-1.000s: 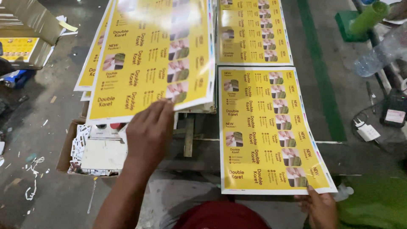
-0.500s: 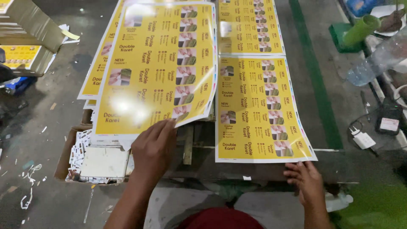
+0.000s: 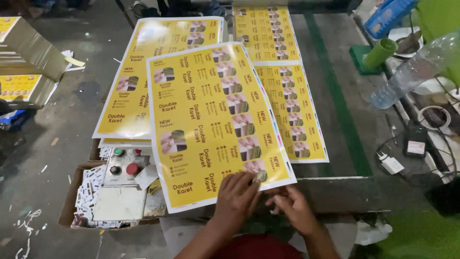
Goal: Sorting and stacking large printed sheets of product labels onto a pile on a workbench.
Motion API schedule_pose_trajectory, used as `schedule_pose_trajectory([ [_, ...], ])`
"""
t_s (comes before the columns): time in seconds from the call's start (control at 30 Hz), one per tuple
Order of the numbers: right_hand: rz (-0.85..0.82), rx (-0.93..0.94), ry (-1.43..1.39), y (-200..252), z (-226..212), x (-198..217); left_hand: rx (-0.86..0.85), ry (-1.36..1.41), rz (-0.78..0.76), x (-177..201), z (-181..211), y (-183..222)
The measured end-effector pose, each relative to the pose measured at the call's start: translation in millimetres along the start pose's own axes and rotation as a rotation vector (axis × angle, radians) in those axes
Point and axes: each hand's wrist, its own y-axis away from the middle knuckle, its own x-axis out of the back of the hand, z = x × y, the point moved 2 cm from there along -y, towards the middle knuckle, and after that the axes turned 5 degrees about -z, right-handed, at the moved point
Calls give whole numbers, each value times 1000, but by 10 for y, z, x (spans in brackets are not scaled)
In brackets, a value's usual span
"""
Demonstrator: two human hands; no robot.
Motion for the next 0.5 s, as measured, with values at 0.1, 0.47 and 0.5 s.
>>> schedule_pose_trajectory([
  [0.1, 58, -15, -103, -87, -145, -127, -50, 20, -88, -58, 41, 8],
  [0.47, 558, -54, -260, 151, 125, 675, -5, 95, -37, 415, -279, -230],
  [0.5, 574, 7, -260, 180, 187, 830, 45, -14, 11, 428, -473, -261],
])
